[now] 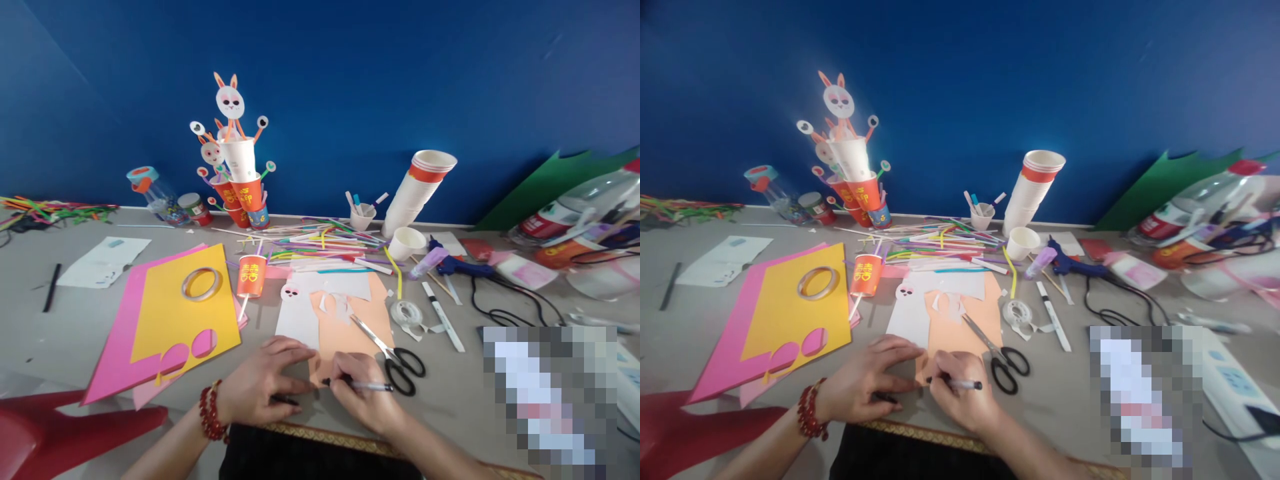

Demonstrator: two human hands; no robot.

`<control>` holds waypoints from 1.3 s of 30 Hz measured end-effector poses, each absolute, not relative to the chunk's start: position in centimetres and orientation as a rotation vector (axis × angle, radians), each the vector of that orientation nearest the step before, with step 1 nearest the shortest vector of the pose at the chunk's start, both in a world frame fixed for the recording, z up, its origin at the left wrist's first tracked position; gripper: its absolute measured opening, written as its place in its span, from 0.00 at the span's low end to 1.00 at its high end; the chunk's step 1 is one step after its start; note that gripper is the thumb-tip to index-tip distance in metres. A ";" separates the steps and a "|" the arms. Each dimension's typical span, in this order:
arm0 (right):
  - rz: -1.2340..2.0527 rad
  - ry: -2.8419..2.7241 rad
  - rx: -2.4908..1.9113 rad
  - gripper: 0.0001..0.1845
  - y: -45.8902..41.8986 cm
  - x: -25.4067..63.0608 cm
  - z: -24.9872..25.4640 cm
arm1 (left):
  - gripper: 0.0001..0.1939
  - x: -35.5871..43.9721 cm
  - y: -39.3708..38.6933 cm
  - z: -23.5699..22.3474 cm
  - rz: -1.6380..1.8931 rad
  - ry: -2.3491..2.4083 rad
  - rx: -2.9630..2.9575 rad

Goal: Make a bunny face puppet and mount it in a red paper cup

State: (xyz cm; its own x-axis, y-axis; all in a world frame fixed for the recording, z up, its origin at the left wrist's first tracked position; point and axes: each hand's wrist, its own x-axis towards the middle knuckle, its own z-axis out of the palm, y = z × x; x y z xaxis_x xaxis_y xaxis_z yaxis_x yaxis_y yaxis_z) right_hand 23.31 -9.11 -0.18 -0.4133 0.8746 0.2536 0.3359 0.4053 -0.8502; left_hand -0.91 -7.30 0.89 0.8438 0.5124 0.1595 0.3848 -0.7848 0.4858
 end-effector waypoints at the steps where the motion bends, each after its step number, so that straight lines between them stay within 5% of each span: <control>1: 0.956 -1.939 -1.032 0.09 -9.1 23.3 -0.2 | 0.17 -0.9 -7.3 0.9 0.394 0.666 2.578; 39: 0.798 -1.897 -1.186 0.07 -9.0 22.9 -1.1 | 0.17 -0.9 -7.3 0.9 0.417 0.665 2.596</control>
State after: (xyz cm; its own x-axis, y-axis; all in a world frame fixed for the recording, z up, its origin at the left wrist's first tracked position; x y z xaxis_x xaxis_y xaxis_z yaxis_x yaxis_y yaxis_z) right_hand 22.91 -8.96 -1.06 -0.2916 0.9191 0.2650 0.4535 0.3768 -0.8077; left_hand -0.89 -7.34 0.86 0.8399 0.5124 0.1789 0.3842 -0.7941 0.4709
